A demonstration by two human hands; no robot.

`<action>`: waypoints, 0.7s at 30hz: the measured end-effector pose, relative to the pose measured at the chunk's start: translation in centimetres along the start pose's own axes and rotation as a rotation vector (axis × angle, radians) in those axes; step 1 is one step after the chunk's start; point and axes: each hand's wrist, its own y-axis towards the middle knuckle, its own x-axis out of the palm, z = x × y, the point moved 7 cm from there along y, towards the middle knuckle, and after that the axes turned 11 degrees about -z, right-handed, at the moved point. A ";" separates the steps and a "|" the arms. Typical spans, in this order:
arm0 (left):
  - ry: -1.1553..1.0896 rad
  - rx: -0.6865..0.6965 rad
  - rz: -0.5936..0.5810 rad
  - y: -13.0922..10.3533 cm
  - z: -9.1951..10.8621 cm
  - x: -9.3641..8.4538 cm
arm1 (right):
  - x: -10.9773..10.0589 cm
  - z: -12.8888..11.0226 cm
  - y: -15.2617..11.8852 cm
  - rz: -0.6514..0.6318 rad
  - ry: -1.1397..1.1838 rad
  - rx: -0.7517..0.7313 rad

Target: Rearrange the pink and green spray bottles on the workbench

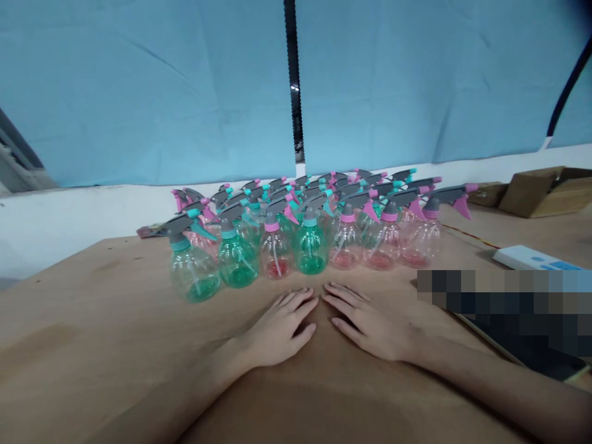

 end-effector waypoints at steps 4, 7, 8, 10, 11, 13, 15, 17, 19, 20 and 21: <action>-0.039 0.060 0.211 -1.2 1.4 -6.3 | -0.4 -0.4 -0.1 0.034 0.050 -0.017; -0.025 -0.029 0.511 -2.1 -0.8 -15.3 | -0.9 -0.5 -0.1 0.066 0.084 -0.011; -0.011 -0.118 0.550 -2.0 -2.7 -18.1 | -1.0 -0.5 -0.1 0.077 0.087 -0.005; 0.084 -0.277 0.533 -1.0 -7.3 -22.7 | -1.1 -0.6 -0.1 0.092 0.094 -0.007; 0.157 -0.353 0.487 -0.2 -9.9 -24.4 | -1.1 -0.6 -0.1 0.097 0.099 -0.012; 0.264 -0.517 0.270 1.5 -15.4 -25.9 | -1.0 -0.6 -0.1 0.100 0.112 -0.023; 0.274 -0.617 0.057 2.6 -20.0 -25.8 | -0.9 -0.6 0.0 0.086 0.125 -0.027; 0.269 -0.642 -0.009 3.1 -22.9 -25.6 | -0.7 -0.6 0.0 0.067 0.134 -0.023; 0.267 -0.632 -0.023 3.5 -24.7 -25.3 | -0.7 -0.7 0.1 0.057 0.142 -0.019; 0.268 -0.615 -0.023 3.8 -25.3 -25.2 | -0.7 -0.7 0.1 0.056 0.144 -0.019; 0.269 -0.596 -0.014 4.0 -25.9 -25.1 | -0.8 -0.7 0.1 0.053 0.147 -0.020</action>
